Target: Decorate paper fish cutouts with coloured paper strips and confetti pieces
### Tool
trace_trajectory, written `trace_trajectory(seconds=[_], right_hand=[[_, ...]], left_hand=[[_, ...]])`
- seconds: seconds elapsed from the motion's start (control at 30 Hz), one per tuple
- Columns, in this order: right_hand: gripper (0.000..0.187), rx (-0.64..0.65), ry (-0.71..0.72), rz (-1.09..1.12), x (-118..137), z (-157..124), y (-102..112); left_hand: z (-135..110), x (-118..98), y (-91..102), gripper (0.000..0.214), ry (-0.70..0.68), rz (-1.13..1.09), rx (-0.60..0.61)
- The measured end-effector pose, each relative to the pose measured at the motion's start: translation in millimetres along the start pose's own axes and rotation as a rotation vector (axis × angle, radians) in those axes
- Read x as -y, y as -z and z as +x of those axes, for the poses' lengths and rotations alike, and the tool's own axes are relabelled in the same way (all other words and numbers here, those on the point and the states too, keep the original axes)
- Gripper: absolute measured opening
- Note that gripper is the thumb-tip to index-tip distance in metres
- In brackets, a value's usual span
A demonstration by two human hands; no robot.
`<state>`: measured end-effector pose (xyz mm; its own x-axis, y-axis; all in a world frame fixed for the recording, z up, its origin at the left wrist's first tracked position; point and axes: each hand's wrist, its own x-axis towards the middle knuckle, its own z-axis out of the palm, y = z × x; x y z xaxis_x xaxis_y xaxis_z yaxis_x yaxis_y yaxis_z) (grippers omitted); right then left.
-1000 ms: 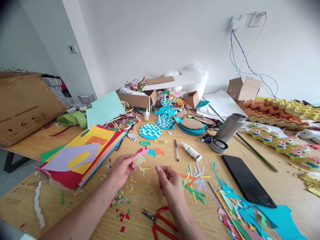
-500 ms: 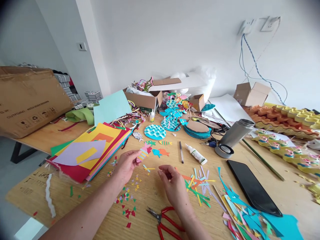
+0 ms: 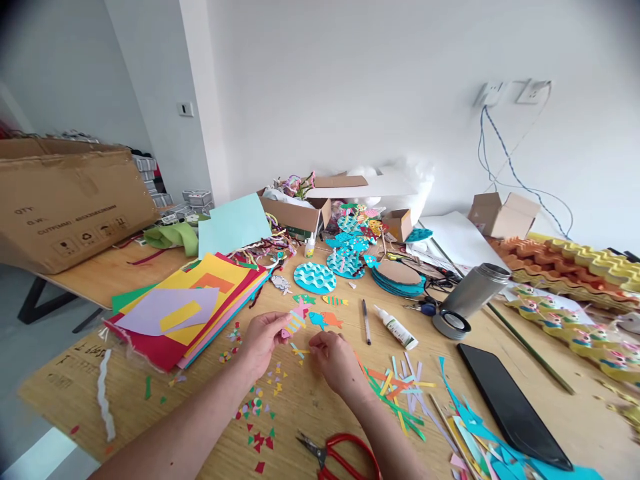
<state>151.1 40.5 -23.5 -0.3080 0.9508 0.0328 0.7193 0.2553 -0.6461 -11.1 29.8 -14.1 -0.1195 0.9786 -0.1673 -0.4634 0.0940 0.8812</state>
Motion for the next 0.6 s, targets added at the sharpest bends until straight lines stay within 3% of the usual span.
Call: trace_trajectory(seconds=[0.23, 0.6], right_hand=[[0.017, 0.091, 0.059, -0.068, 1, 15, 0], [0.012, 0.152, 0.101, -0.217, 15, 14, -7]], left_hand=[[1, 0, 1.8, 0.027, -0.017, -0.042, -0.008], [2, 1, 1.4, 0.025, -0.028, -0.023, -0.022]])
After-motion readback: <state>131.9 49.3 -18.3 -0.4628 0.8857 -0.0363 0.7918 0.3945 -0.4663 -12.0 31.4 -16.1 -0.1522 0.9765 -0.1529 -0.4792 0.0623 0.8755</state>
